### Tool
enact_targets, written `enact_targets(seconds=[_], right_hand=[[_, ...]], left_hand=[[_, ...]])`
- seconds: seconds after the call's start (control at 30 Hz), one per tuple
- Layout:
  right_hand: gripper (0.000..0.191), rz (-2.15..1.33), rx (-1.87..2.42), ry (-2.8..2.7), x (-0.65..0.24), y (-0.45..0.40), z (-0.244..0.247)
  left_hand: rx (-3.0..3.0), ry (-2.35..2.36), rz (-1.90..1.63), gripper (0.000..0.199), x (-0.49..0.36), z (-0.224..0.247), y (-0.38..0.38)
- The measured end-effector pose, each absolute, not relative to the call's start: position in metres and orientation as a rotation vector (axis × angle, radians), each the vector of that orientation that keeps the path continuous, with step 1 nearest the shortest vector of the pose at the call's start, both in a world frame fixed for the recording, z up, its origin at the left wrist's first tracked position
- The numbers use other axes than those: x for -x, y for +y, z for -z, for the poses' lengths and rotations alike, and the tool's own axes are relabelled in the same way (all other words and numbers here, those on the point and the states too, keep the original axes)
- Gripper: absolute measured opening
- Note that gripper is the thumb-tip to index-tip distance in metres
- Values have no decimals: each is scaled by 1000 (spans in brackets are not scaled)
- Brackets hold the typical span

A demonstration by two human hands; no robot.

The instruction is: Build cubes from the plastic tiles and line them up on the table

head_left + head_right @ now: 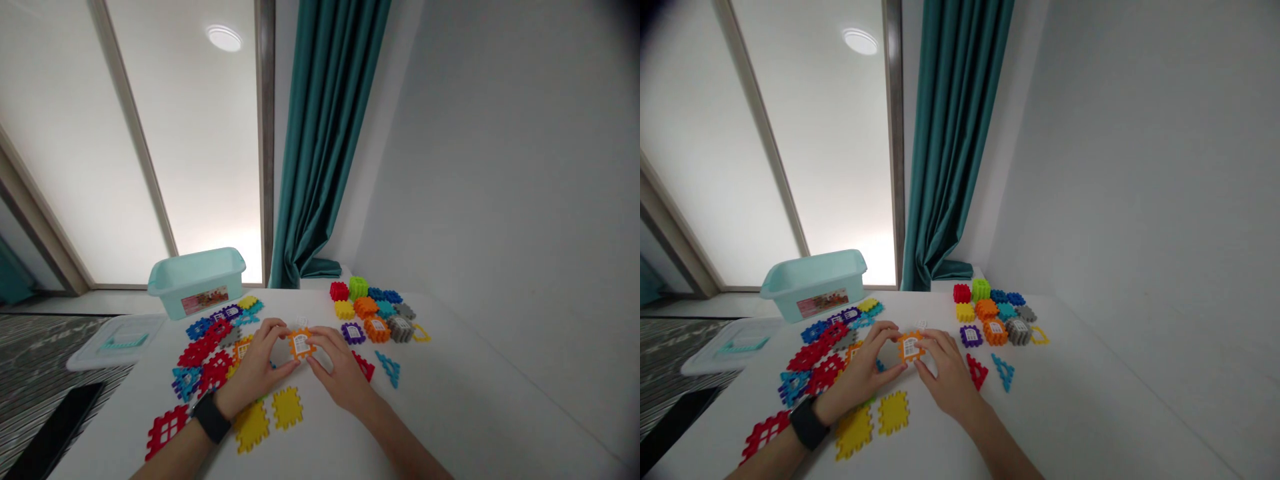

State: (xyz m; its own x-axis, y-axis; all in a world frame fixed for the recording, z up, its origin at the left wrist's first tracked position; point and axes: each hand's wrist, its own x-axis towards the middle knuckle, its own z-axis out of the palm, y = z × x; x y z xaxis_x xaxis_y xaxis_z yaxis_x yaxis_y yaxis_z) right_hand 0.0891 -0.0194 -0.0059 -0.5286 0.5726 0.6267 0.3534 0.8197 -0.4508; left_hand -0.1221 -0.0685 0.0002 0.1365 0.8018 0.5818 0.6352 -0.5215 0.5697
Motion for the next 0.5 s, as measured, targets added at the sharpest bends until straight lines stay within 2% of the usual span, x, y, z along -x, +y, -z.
enact_targets(seconds=[0.5], right_hand=[[21, -118, 743, -2226, -138, 7, 3]], left_hand=[[-2230, 1422, -1221, 34, 77, -2, -33]])
